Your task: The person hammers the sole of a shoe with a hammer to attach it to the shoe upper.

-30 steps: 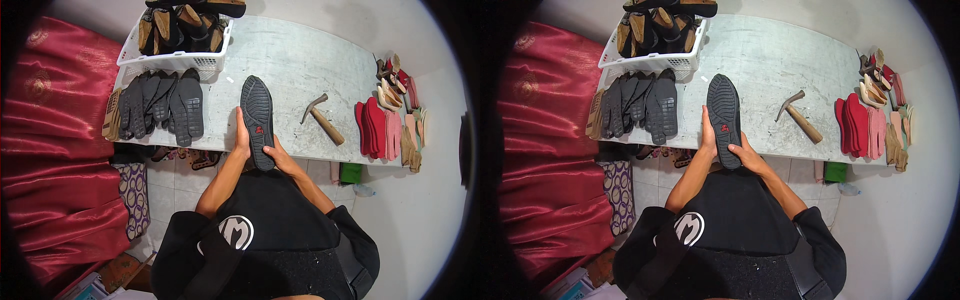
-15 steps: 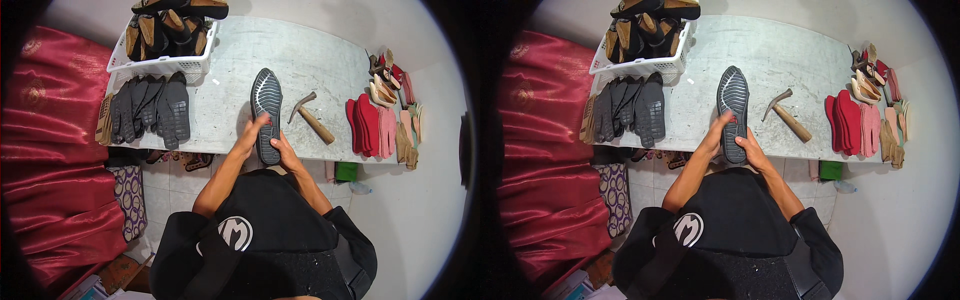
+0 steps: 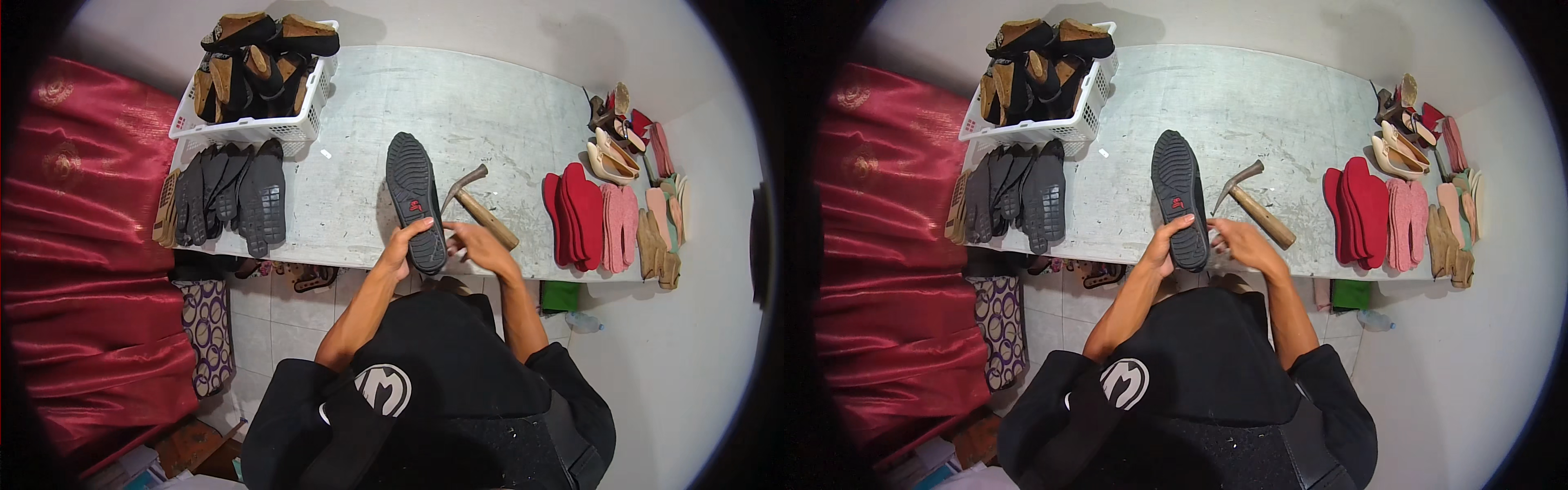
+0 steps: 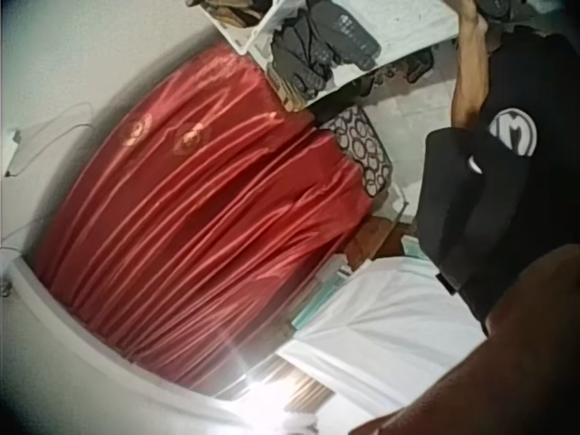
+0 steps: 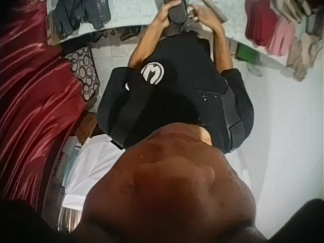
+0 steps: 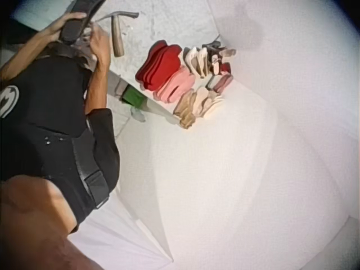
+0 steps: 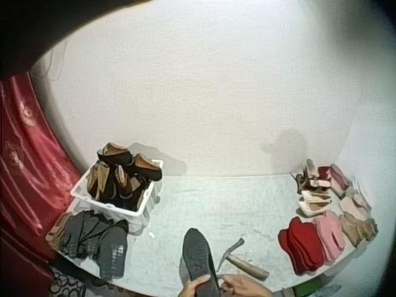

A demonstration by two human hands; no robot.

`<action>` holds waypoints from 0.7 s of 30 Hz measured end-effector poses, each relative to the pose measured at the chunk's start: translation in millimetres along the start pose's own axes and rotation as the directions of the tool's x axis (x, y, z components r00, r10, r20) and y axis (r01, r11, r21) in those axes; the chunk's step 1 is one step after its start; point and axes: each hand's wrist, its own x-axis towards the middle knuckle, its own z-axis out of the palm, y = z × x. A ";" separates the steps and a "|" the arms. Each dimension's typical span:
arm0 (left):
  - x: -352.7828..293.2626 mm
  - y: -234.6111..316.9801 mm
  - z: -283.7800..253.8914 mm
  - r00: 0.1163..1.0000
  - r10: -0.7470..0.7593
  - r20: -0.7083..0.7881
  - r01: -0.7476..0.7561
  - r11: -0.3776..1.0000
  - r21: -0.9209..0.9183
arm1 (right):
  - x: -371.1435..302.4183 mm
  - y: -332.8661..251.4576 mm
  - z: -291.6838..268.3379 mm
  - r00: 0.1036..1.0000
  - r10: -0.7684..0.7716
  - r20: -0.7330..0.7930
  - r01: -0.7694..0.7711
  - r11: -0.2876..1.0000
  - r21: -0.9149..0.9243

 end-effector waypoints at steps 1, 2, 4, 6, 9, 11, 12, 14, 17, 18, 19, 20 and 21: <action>0.4 0.0 2.0 1.000 -0.014 -0.016 0.013 0.999 -0.051 | 2.9 2.0 -11.9 1.000 -0.001 0.006 0.001 1.000 0.002; -0.9 1.0 1.6 1.000 -0.024 -0.010 0.022 0.994 -0.111 | 8.0 5.7 -24.3 0.977 -0.043 -0.210 -0.002 0.977 -0.211; -1.6 5.1 -4.4 0.999 -0.050 -0.012 0.048 0.992 -0.120 | 16.4 32.9 -47.2 0.911 -0.129 -0.391 -0.049 0.909 -0.414; -1.7 5.3 -8.7 0.998 -0.062 -0.016 0.059 0.987 -0.147 | 32.2 77.8 -68.1 0.726 -0.544 -0.422 -0.026 0.591 -0.806; -2.2 5.1 -21.4 0.999 0.036 -0.025 -0.035 0.999 0.035 | 41.7 79.1 -67.9 0.872 -0.320 -0.370 -0.064 0.675 -0.735; -8.1 6.7 -9.8 0.994 0.101 -0.029 -0.101 0.995 0.013 | 47.2 83.0 -67.7 0.890 -0.325 -0.320 -0.033 0.653 -0.756; -10.7 6.5 -4.0 0.990 0.127 -0.064 -0.125 0.991 0.040 | 51.2 89.1 -69.6 0.887 -0.343 -0.309 -0.017 0.644 -0.765; -12.6 4.7 -0.2 0.981 0.165 -0.104 -0.158 0.985 0.068 | 57.3 95.2 -69.7 0.884 -0.369 -0.287 0.012 0.632 -0.775; -13.3 0.2 3.4 0.969 0.216 -0.117 -0.205 0.974 0.095 | 52.3 97.9 -66.7 0.831 -0.492 -0.258 0.111 0.602 -0.791; -13.1 -0.3 5.4 0.967 0.213 -0.139 -0.197 0.973 0.121 | 49.4 97.7 -64.7 0.814 -0.510 -0.278 0.104 0.599 -0.794; -12.1 -0.5 7.3 0.964 0.211 -0.161 -0.188 0.971 0.149 | 46.6 94.3 -63.8 0.795 -0.527 -0.299 0.097 0.597 -0.796; -10.1 -1.4 9.0 0.964 0.213 -0.160 -0.189 0.970 0.151 | 44.5 92.6 -66.4 0.794 -0.529 -0.299 0.099 0.598 -0.795; -7.2 -2.6 10.6 0.964 0.214 -0.160 -0.191 0.970 0.148 | 42.4 91.3 -70.2 0.756 -0.579 -0.304 0.215 0.659 -0.721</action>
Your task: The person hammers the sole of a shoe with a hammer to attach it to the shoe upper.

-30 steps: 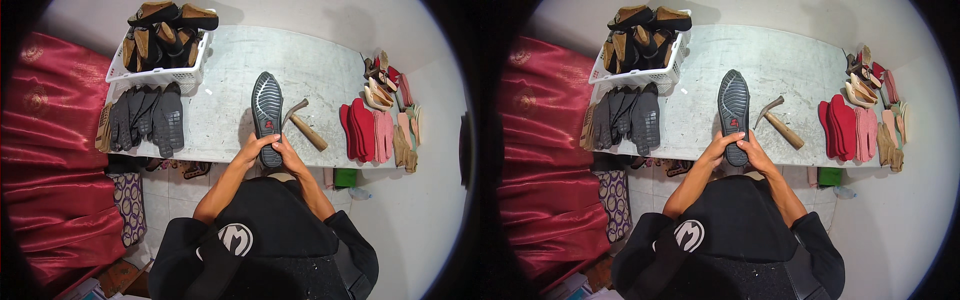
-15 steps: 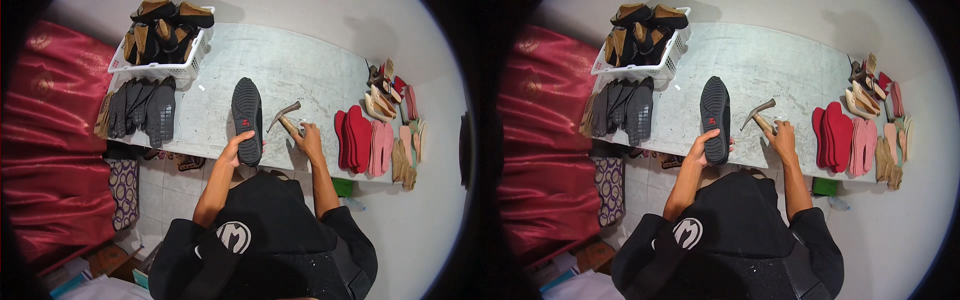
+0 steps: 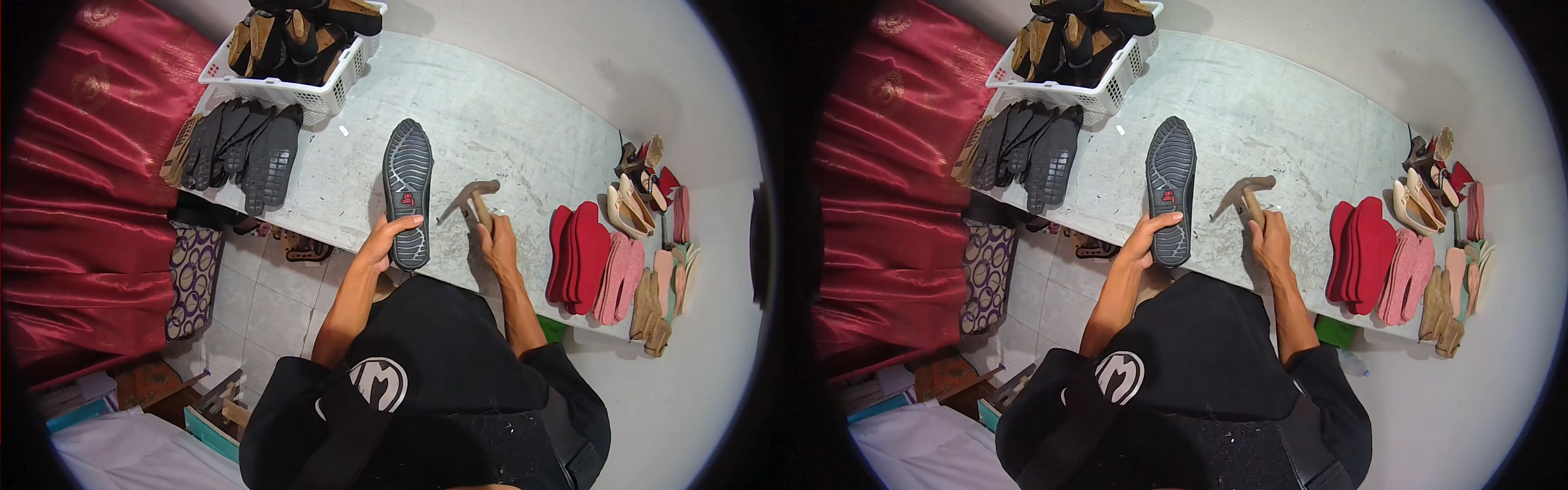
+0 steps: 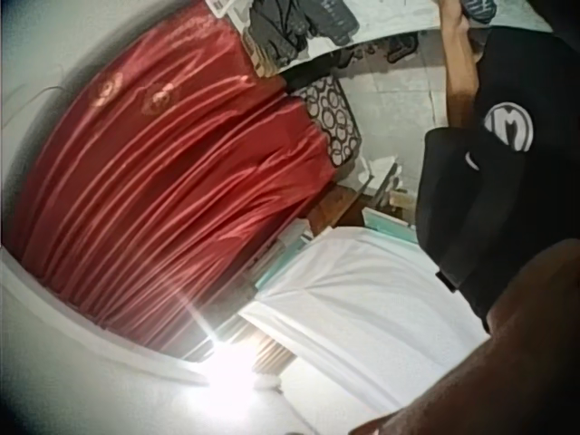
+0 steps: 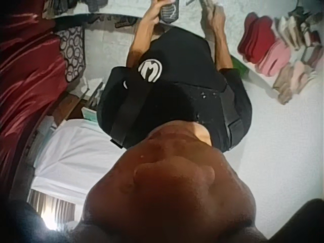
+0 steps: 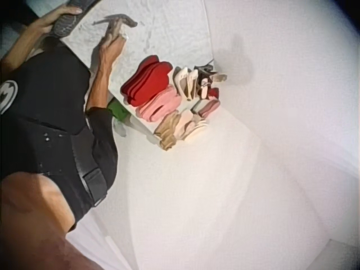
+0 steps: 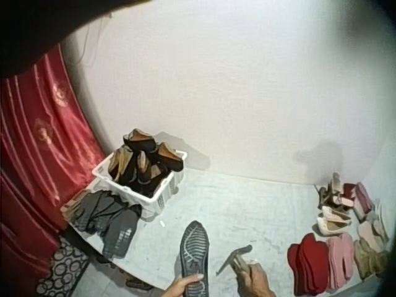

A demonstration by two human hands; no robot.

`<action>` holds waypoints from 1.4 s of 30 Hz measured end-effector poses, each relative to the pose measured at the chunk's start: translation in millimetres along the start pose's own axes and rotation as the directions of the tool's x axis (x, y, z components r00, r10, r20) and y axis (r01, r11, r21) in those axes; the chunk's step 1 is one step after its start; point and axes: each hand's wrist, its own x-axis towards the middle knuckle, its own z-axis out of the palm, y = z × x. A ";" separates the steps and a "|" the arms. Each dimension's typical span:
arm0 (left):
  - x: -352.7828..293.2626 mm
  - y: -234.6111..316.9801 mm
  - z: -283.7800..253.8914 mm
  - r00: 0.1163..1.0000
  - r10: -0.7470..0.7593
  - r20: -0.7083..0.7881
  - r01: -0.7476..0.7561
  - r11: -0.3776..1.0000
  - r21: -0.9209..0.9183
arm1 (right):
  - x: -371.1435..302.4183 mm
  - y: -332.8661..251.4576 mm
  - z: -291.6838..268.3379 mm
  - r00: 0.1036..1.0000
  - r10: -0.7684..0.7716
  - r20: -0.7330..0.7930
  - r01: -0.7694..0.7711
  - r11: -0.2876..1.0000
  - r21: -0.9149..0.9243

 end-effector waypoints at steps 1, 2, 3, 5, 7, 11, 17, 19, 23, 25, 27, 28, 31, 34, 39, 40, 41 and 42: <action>2.0 -0.8 1.2 1.000 -0.004 0.003 0.004 1.000 0.000 | -1.8 -0.8 -4.7 0.998 -0.024 -0.058 0.032 0.989 0.146; 2.7 -2.3 -0.4 1.000 -0.010 0.002 0.010 1.000 0.007 | -3.6 -11.0 -12.1 0.998 -0.016 -0.059 0.025 0.988 0.151; 3.7 -3.8 -2.0 1.000 0.000 -0.002 0.000 0.999 0.034 | -6.3 -21.6 -21.5 0.979 0.189 0.072 -0.200 0.851 0.486; 7.8 -6.1 0.6 1.000 -0.002 0.012 0.001 0.998 0.066 | -11.1 -52.4 -46.4 0.887 0.380 0.261 -0.438 0.521 0.733; 11.7 -9.0 2.7 0.999 -0.029 0.025 0.026 0.994 0.110 | -20.5 -79.7 -65.4 0.904 0.365 0.221 -0.391 0.501 0.772; 20.2 -16.3 12.6 0.997 -0.066 0.041 0.059 0.987 0.151 | -32.8 -106.3 -88.2 0.940 0.275 0.202 -0.315 0.469 0.825; 27.9 -30.2 27.7 0.988 -0.091 0.122 0.066 0.979 0.194 | -40.0 -118.5 -96.0 0.992 0.047 0.121 -0.106 0.827 0.552; 28.1 -32.4 29.7 0.984 -0.103 0.142 0.076 0.979 0.187 | -45.6 -120.5 -96.9 0.990 0.018 0.142 -0.090 0.851 0.518; 26.3 -34.7 35.1 0.979 -0.121 0.166 0.096 0.984 0.151 | -39.3 -118.2 -98.1 0.971 0.042 0.235 -0.145 0.887 0.439; 26.9 -36.6 33.0 0.979 -0.127 0.160 0.103 0.984 0.145 | -40.0 -118.6 -93.5 0.970 0.106 0.218 -0.207 0.830 0.518; 30.3 -39.9 26.3 0.980 -0.108 0.166 0.076 0.979 0.187 | -38.3 -120.0 -92.7 0.964 0.126 0.234 -0.235 0.815 0.530; 29.7 -39.3 26.2 0.981 -0.105 0.164 0.074 0.980 0.184 | -38.1 -120.2 -92.7 0.958 0.146 0.247 -0.262 0.799 0.542; 27.4 -37.3 25.0 0.984 -0.067 0.168 0.030 0.976 0.214 | -39.2 -113.2 -89.7 0.994 -0.044 0.098 -0.007 0.885 0.466; 26.7 -37.6 22.8 0.984 -0.030 0.174 -0.010 0.975 0.220 | -41.8 -113.9 -82.4 0.999 0.030 0.026 -0.039 0.834 0.550; 19.8 -31.0 25.5 0.972 -0.149 0.184 0.110 0.973 0.205 | -28.7 -111.6 -76.0 0.999 -0.045 -0.025 0.051 0.917 0.395; 18.6 -32.0 25.7 0.973 -0.144 0.181 0.107 0.974 0.201 | -28.7 -113.5 -75.5 0.998 -0.050 -0.022 0.055 0.917 0.396; 16.1 -35.0 26.0 0.976 -0.127 0.178 0.093 0.978 0.188 | -30.4 -116.0 -75.6 0.998 0.039 0.039 -0.053 0.887 0.459; 14.9 -37.4 25.7 0.978 -0.111 0.176 0.080 0.981 0.174 | -30.4 -117.6 -75.9 0.987 0.125 0.105 -0.161 0.843 0.513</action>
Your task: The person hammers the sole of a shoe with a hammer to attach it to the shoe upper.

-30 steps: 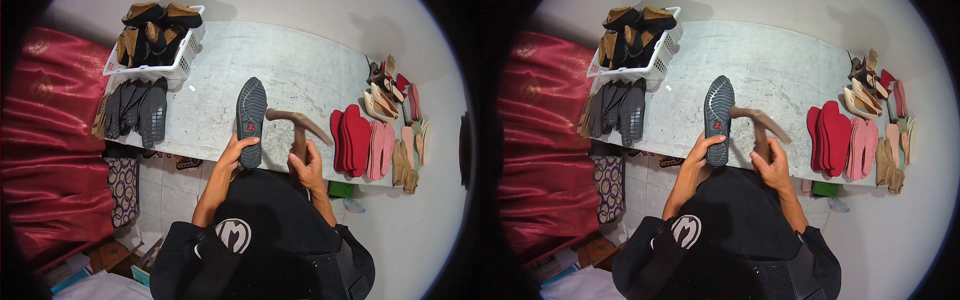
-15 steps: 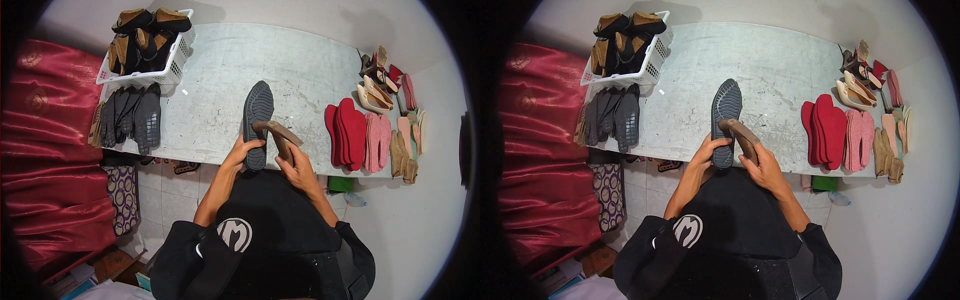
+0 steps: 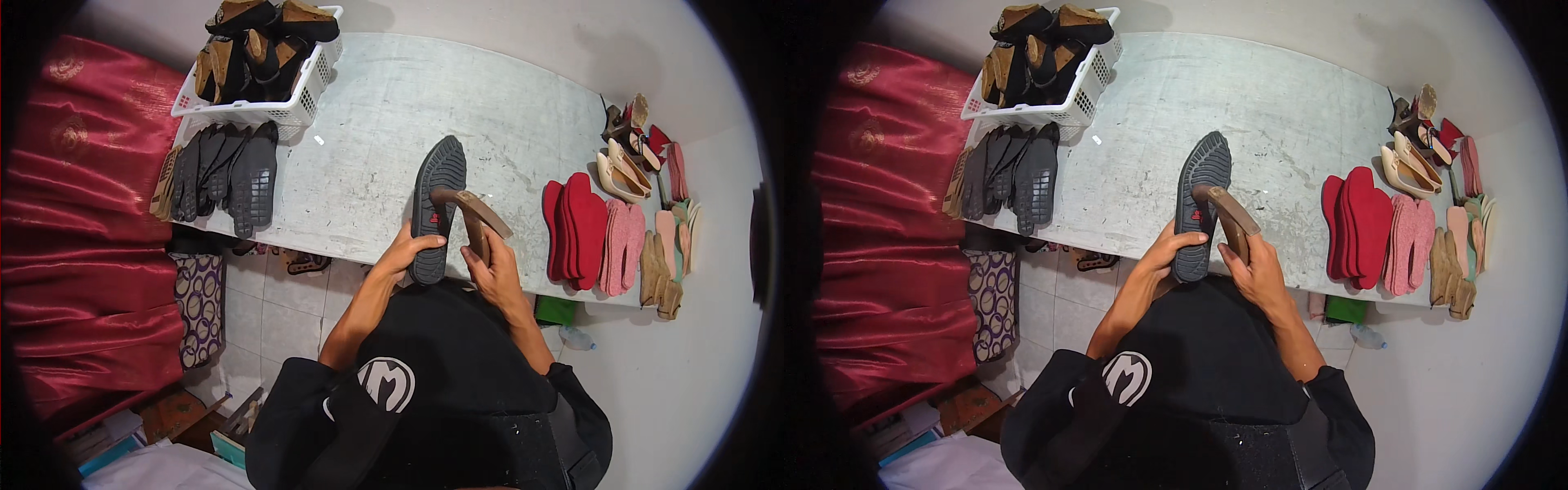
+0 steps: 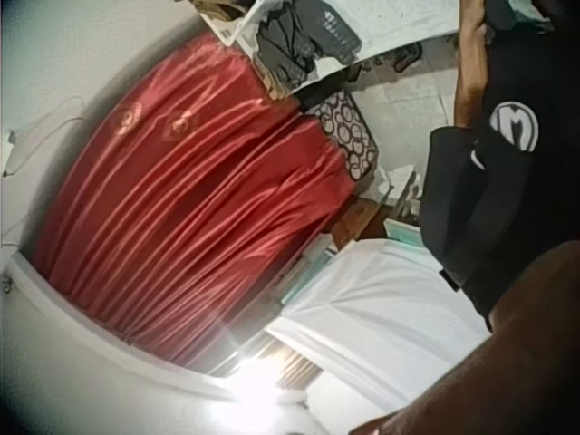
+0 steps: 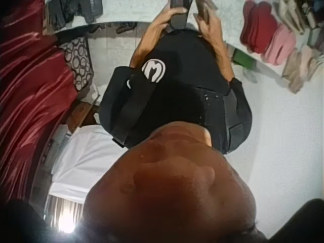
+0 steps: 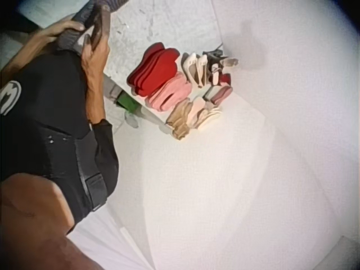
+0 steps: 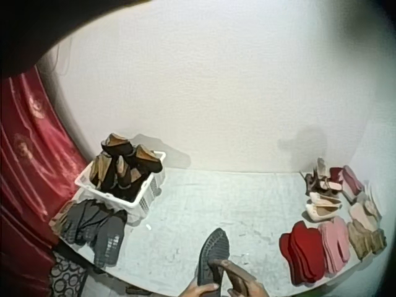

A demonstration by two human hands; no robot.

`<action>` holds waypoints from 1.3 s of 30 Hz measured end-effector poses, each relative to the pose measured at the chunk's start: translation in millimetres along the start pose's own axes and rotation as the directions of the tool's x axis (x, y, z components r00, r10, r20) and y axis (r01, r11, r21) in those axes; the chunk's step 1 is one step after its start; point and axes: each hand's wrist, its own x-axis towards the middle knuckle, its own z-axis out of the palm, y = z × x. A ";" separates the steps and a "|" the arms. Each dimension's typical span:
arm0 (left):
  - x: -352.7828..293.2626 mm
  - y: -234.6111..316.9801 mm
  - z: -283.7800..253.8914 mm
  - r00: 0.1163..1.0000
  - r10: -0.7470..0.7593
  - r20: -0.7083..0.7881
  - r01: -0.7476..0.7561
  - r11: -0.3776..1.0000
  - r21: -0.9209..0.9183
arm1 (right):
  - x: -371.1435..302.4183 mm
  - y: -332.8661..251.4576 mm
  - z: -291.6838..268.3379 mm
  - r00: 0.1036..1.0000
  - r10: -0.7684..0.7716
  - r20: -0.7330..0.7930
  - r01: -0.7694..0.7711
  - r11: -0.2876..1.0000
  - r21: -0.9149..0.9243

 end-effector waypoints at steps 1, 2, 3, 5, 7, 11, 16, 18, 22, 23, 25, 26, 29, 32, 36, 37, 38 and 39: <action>1.0 -2.9 -1.9 1.000 0.006 0.001 -0.006 1.000 0.007 | 0.9 -1.3 -0.3 1.000 -0.001 0.003 0.001 1.000 0.000; 0.8 -5.1 -4.2 1.000 0.008 -0.002 -0.008 1.000 0.006 | 1.9 -2.7 -1.3 1.000 -0.019 0.021 0.019 1.000 -0.008; 0.4 -6.6 -6.7 1.000 0.007 -0.005 -0.007 1.000 0.001 | 2.9 -3.2 -2.1 0.999 -0.036 0.038 0.037 0.999 -0.016; -0.4 -7.4 -8.1 1.000 0.000 0.000 0.000 1.000 0.000 | 1.5 5.6 -1.9 0.999 -0.051 0.001 0.051 0.999 -0.007; -0.9 -7.8 -9.7 1.000 0.002 0.010 -0.003 0.998 0.056 | 2.5 6.8 -2.8 0.997 -0.066 -0.036 0.066 0.998 0.002; -6.2 -0.5 -2.1 0.998 0.043 0.049 -0.048 0.994 0.102 | 16.4 2.2 -5.4 0.995 -0.071 -0.073 0.068 0.997 -0.044; -6.4 -8.5 8.9 0.997 -0.056 0.058 0.056 0.998 0.007 | 12.4 9.1 -9.6 0.990 0.125 -0.067 -0.122 0.992 0.034; -1.1 -17.0 1.9 0.998 -0.044 0.051 0.043 0.999 0.024 | 13.2 2.4 -12.7 0.988 0.138 -0.074 -0.130 0.986 0.104; -1.7 -13.0 5.1 0.997 -0.016 0.079 0.011 0.998 0.066 | 15.1 -0.9 -17.3 0.969 0.136 -0.206 -0.081 0.964 0.255; -2.9 -10.0 8.7 0.997 0.029 0.074 -0.035 0.996 0.082 | 17.9 -0.7 -20.7 0.971 0.118 -0.209 -0.060 0.963 0.264; -5.2 0.1 11.2 0.992 0.017 0.126 -0.034 0.991 0.131 | 22.9 5.3 -20.7 0.964 0.127 -0.235 -0.062 0.963 0.263; -5.6 2.3 12.0 0.985 0.002 0.174 -0.034 0.983 0.178 | 23.6 8.7 -20.6 0.957 0.137 -0.257 -0.067 0.963 0.263; -4.1 0.4 13.4 0.993 -0.028 0.117 0.006 0.982 0.189 | 19.9 9.7 -18.3 0.937 0.150 -0.317 -0.076 0.969 0.235; 0.5 -3.2 11.8 0.997 -0.012 0.075 -0.006 0.972 0.236 | 21.0 6.0 -22.2 0.927 0.172 -0.334 -0.077 0.957 0.280; 4.1 -4.8 3.6 0.987 0.032 0.158 -0.069 0.969 0.237 | 21.3 -0.9 -30.0 0.927 0.180 -0.330 -0.044 0.924 0.380; 4.9 -3.0 2.5 0.990 0.028 0.136 -0.062 0.965 0.255 | 22.6 -4.3 -33.4 0.928 0.166 -0.333 -0.037 0.931 0.363; 5.0 -1.5 1.6 0.993 0.024 0.113 -0.054 0.961 0.273 | 23.4 -5.9 -35.0 0.930 0.153 -0.335 -0.029 0.938 0.346; 3.4 0.1 1.8 0.993 0.024 0.112 -0.055 0.960 0.274 | 23.3 -6.0 -34.2 0.925 0.172 -0.338 -0.058 0.945 0.321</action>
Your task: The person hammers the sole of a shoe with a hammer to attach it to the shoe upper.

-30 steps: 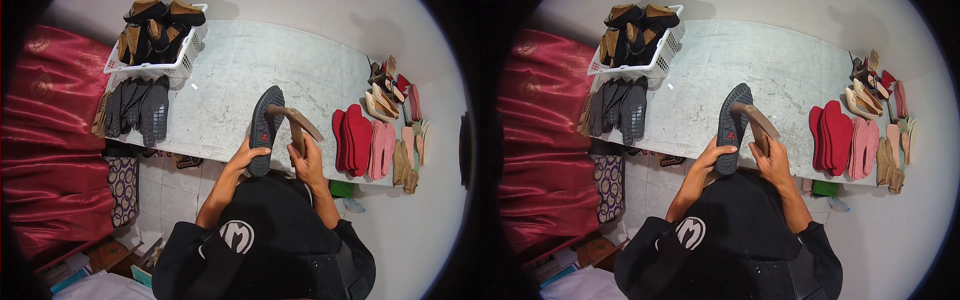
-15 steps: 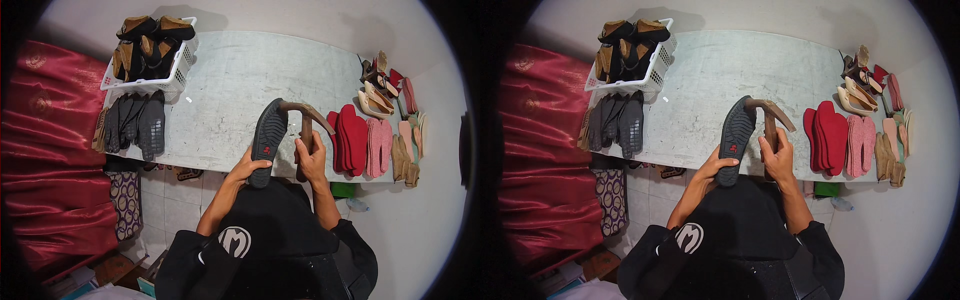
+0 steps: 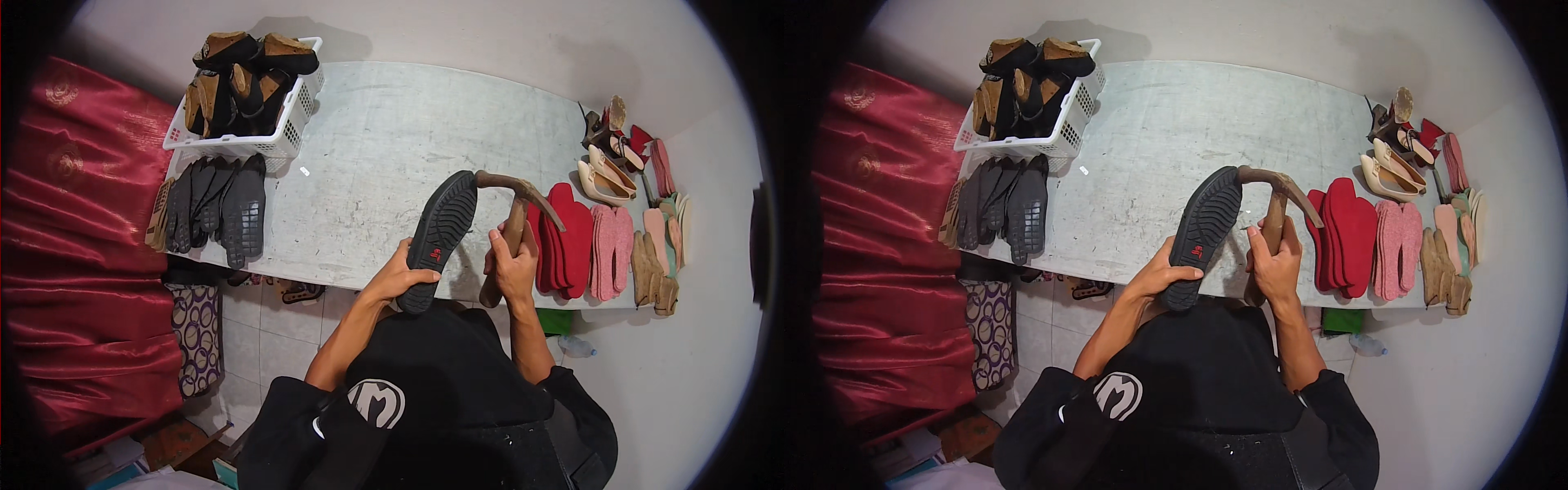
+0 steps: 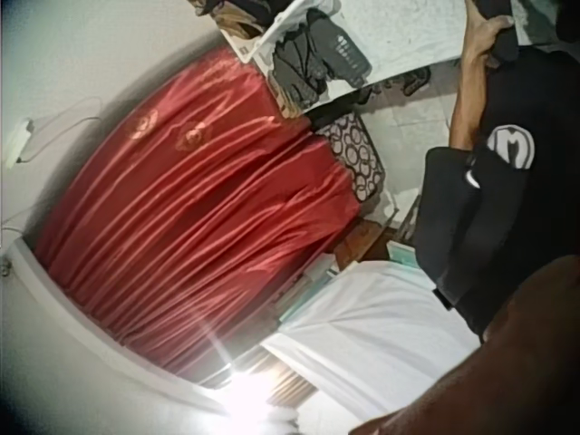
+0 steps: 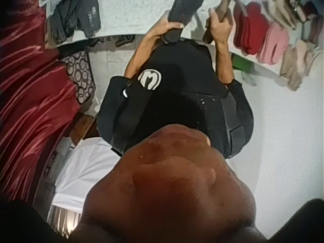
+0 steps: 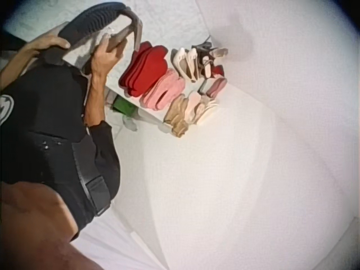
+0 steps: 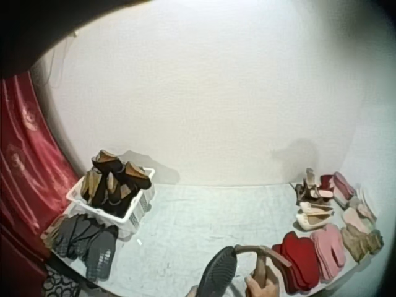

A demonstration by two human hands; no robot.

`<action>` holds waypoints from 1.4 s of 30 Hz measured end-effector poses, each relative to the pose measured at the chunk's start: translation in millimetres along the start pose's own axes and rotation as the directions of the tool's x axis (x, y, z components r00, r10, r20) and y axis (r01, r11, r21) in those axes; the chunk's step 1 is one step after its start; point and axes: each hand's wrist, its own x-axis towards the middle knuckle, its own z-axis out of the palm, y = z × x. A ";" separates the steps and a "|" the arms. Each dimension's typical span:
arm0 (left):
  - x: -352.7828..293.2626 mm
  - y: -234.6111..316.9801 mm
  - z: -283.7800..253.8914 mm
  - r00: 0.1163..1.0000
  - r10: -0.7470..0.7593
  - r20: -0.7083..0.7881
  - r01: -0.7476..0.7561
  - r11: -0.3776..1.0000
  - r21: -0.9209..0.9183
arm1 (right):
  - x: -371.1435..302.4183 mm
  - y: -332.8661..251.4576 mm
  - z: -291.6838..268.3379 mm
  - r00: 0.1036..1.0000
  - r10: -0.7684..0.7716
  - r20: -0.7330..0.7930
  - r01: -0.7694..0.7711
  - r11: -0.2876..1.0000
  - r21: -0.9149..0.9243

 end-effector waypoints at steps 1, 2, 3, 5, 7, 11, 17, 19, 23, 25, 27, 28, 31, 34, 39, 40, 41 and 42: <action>-1.5 3.0 2.0 1.000 0.004 -0.005 -0.004 0.999 0.043 | 0.8 2.5 -1.1 1.000 -0.001 -0.004 0.001 1.000 0.001; -2.7 4.7 3.4 1.000 0.009 -0.009 -0.008 0.996 0.086 | 2.5 7.6 -2.2 1.000 -0.006 0.023 0.008 0.997 -0.071; -3.1 4.4 3.4 1.000 0.008 -0.006 -0.007 0.996 0.089 | 3.6 10.1 -2.5 0.999 -0.009 0.051 0.016 0.990 -0.142; -4.9 2.4 3.4 1.000 0.007 -0.013 -0.007 0.999 0.042 | 4.7 7.8 -0.5 0.999 0.018 0.046 -0.013 0.995 -0.101; -6.0 1.4 6.2 0.999 -0.001 -0.040 0.002 1.000 0.025 | 5.8 10.3 -1.3 0.997 0.037 0.062 -0.032 0.996 -0.081; -8.3 4.3 3.9 0.998 -0.013 -0.068 0.013 1.000 -0.005 | -4.4 -2.8 9.6 0.999 0.002 0.053 -0.003 1.000 0.013; -16.1 21.6 3.4 0.997 0.023 -0.076 -0.023 1.000 -0.007 | -11.7 9.0 27.4 0.987 -0.077 0.139 0.088 0.993 -0.077; -17.1 17.5 2.8 0.995 0.017 -0.096 -0.020 0.999 -0.026 | -12.1 5.3 30.3 0.988 -0.043 0.151 0.054 0.996 -0.069; -16.4 18.3 0.3 0.990 0.015 -0.141 -0.024 0.998 -0.064 | -12.8 -1.2 35.4 0.987 0.020 0.161 -0.021 1.000 0.005; -16.0 17.4 -2.2 0.984 0.048 -0.170 -0.058 0.997 -0.055 | -15.7 -2.8 32.2 0.983 -0.005 0.184 0.007 1.000 -0.010; -17.5 19.1 -5.5 0.977 0.079 -0.200 -0.090 0.995 -0.047 | -17.8 -3.3 32.0 0.967 -0.046 0.251 0.044 0.999 0.012; -20.3 23.8 -5.2 0.978 0.081 -0.193 -0.092 0.994 -0.052 | -19.4 -0.8 32.4 0.964 -0.022 0.264 0.025 1.000 -0.006; -25.7 32.4 -4.8 0.985 0.045 -0.166 -0.061 0.994 -0.092 | -18.4 28.6 38.6 0.936 -0.181 0.300 0.225 0.967 -0.117; -23.8 17.5 -9.1 0.980 0.095 -0.174 -0.121 0.982 -0.143 | -18.1 30.4 39.2 0.928 -0.088 0.361 0.134 0.986 -0.104; -22.8 13.4 -15.3 0.979 -0.047 -0.197 -0.007 0.963 -0.268 | -27.5 21.6 38.1 0.919 0.011 0.395 0.020 0.997 -0.074; -23.0 14.9 -16.5 0.979 -0.048 -0.200 -0.007 0.963 -0.269 | -29.7 21.2 36.3 0.913 -0.053 0.404 0.092 0.993 -0.079; -22.7 16.7 -17.6 0.975 -0.028 -0.220 -0.033 0.963 -0.269 | -30.8 21.3 34.5 0.904 -0.116 0.411 0.163 0.983 -0.083; -22.2 18.1 -18.7 0.971 -0.008 -0.239 -0.058 0.962 -0.267 | -28.7 22.1 30.6 0.873 -0.194 0.446 0.298 0.938 -0.175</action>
